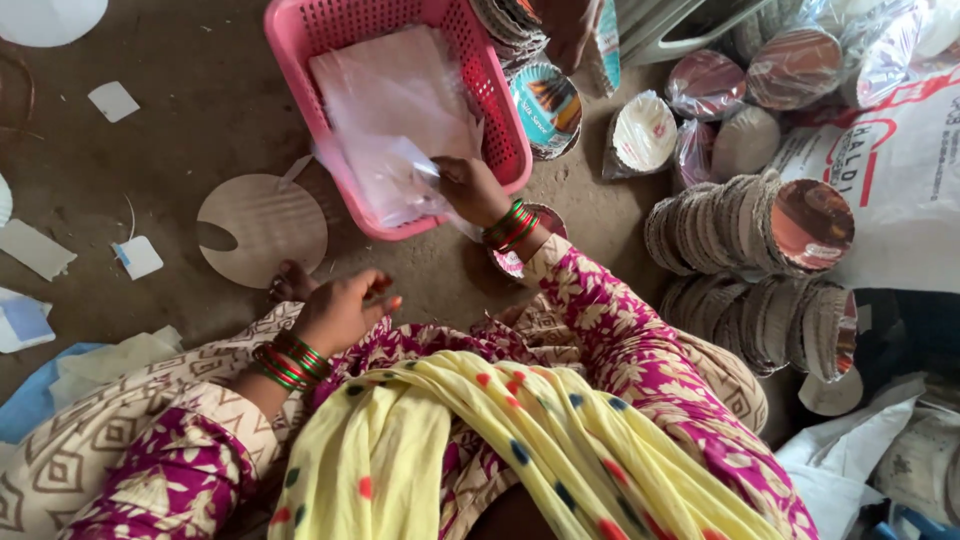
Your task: The person places stacks of small patterned paper plates into clear plastic bags and ties them shut by hand.
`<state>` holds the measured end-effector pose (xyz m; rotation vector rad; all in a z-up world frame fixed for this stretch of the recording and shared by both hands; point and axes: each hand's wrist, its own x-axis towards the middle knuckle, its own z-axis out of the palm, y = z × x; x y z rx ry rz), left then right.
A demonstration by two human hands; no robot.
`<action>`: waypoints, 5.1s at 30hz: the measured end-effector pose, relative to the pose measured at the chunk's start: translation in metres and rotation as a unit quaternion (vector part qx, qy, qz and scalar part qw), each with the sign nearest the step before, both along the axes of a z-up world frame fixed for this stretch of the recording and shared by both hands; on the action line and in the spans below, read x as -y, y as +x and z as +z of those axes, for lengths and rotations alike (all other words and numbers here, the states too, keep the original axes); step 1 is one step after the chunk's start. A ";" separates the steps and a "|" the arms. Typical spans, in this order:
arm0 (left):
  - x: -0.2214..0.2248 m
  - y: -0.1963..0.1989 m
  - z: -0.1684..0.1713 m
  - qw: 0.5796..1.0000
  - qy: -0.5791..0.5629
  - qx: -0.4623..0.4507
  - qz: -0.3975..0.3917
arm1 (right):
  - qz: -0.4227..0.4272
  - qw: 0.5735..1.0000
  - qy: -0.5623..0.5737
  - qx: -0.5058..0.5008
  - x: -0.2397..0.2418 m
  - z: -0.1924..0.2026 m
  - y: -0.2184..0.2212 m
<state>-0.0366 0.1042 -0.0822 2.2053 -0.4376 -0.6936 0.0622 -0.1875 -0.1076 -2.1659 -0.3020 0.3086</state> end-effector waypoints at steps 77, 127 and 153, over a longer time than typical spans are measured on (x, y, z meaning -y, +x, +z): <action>0.039 0.044 0.036 0.898 -0.230 0.199 0.316 | -0.077 0.871 -0.336 -0.352 0.166 -0.149 -0.115; 0.058 0.034 0.053 0.922 -0.308 0.110 0.208 | -0.407 0.786 0.320 -0.338 0.009 -0.034 -0.023; 0.028 0.030 0.102 0.905 0.268 0.331 0.023 | 0.147 0.870 -0.224 0.415 0.011 0.191 -0.068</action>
